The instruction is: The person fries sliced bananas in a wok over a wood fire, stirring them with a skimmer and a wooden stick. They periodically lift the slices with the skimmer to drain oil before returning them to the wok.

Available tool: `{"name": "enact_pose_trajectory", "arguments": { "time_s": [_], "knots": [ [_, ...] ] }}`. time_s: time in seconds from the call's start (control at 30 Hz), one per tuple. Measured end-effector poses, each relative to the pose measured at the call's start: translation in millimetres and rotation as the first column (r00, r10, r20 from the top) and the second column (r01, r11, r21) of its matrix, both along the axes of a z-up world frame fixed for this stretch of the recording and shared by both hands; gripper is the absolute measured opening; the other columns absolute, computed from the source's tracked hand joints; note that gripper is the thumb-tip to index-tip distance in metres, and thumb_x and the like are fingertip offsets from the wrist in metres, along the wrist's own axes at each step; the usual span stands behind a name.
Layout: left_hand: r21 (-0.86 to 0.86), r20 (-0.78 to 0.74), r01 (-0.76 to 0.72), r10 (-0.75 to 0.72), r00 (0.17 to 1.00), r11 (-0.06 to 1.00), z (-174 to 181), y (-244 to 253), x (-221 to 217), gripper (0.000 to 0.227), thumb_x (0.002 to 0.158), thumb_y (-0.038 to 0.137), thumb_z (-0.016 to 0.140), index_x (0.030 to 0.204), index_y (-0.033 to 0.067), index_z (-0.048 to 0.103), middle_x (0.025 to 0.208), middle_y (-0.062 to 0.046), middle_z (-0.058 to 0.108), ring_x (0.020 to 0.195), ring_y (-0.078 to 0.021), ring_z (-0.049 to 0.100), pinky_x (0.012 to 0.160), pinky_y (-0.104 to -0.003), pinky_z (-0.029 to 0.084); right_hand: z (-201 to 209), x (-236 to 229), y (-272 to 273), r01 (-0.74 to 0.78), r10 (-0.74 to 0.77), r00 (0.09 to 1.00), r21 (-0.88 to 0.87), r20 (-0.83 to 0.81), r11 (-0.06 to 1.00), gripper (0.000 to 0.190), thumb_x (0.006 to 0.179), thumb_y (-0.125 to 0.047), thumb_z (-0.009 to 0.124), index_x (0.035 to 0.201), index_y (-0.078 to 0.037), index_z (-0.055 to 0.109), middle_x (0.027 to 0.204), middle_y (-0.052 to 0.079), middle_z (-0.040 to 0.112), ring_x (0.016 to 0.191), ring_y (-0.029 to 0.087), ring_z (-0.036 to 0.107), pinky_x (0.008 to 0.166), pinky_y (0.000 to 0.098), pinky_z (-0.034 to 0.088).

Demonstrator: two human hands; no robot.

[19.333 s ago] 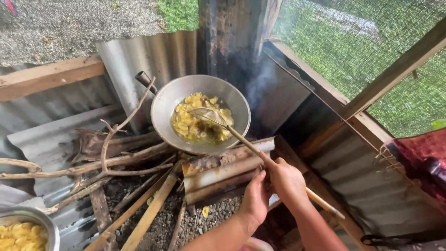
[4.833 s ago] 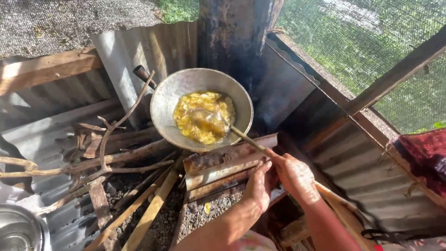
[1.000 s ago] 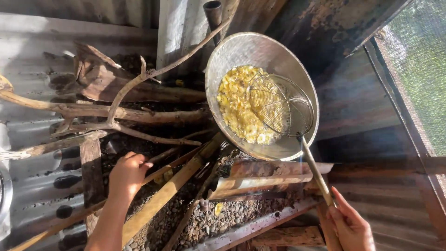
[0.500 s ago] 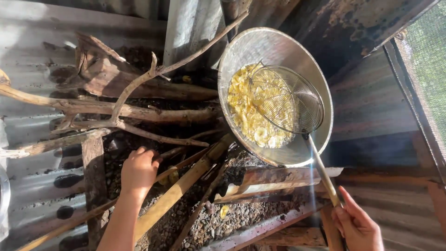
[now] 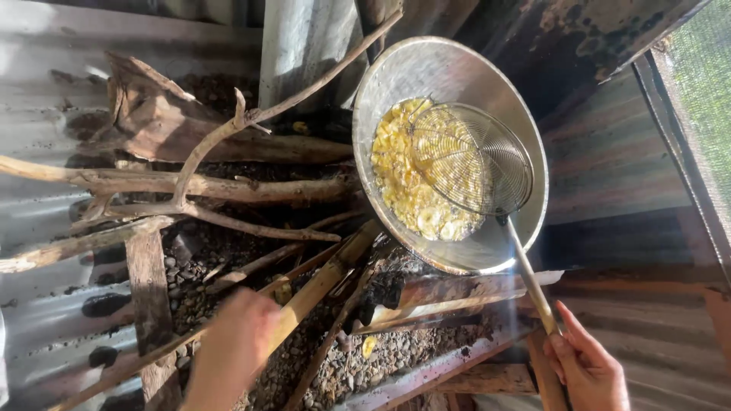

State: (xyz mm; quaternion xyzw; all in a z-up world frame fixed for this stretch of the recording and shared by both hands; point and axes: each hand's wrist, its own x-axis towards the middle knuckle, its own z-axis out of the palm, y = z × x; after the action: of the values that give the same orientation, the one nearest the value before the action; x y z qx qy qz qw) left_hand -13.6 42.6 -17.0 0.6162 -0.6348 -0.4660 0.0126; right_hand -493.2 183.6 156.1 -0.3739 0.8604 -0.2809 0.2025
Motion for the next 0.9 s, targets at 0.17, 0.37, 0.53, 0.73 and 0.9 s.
{"name": "enact_pose_trajectory", "arguments": {
  "time_s": [0.17,0.37,0.53,0.73,0.9],
  "knots": [
    [-0.316,-0.014,0.285,-0.305,0.952,0.905,-68,94,-63,0.046,0.102,0.035,0.055,0.132,-0.0003,0.06,0.124,-0.021,0.062,0.109,-0.0344,0.066,0.092,-0.042,0.057,0,-9,5,-0.02,0.022,0.999,-0.054,0.029,0.998,0.057,0.096,-0.002,0.062,0.151,-0.014,0.059,0.081,0.008,0.071,0.06,0.007,0.054,0.053,0.024,0.046],
    [-0.171,0.106,0.208,-0.192,0.976,0.963,-123,130,-89,0.052,0.095,0.036,0.06,0.139,0.008,0.058,0.124,-0.018,0.06,0.108,-0.0341,0.066,0.09,-0.041,0.057,1,-8,8,-0.051,0.053,0.998,-0.091,0.023,0.995,0.057,0.096,-0.001,0.061,0.151,-0.014,0.058,0.08,0.007,0.07,0.059,0.006,0.055,0.054,0.0228,0.046],
    [-0.347,0.032,-0.007,0.019,0.999,0.938,-135,137,-104,0.041,0.094,0.033,0.063,0.128,0.0091,0.068,0.107,-0.012,0.067,0.093,-0.026,0.069,0.084,-0.036,0.06,4,2,6,-0.024,0.025,1.0,-0.04,0.014,0.999,0.058,0.096,-0.002,0.061,0.153,-0.015,0.058,0.078,0.007,0.07,0.057,0.007,0.052,0.053,0.0238,0.045],
    [-0.274,0.061,-0.015,0.033,0.998,0.962,-95,108,-116,0.039,0.093,0.03,0.067,0.127,0.0113,0.07,0.1,-0.006,0.068,0.091,-0.0215,0.068,0.084,-0.033,0.058,-1,10,4,-0.023,0.029,0.997,-0.076,0.077,0.997,0.06,0.093,0.001,0.062,0.151,-0.012,0.057,0.076,0.003,0.064,0.058,0.005,0.051,0.055,0.0228,0.046],
    [-0.388,-0.006,-0.064,0.067,0.998,0.919,-116,99,-129,0.033,0.096,0.03,0.066,0.119,0.0077,0.071,0.11,-0.009,0.069,0.092,-0.0197,0.069,0.081,-0.03,0.059,-3,21,7,0.099,-0.076,0.975,-0.101,0.211,0.99,0.059,0.096,0.003,0.06,0.153,-0.009,0.058,0.074,0.002,0.054,0.061,0.006,0.049,0.06,0.0226,0.048]
  ]
}}
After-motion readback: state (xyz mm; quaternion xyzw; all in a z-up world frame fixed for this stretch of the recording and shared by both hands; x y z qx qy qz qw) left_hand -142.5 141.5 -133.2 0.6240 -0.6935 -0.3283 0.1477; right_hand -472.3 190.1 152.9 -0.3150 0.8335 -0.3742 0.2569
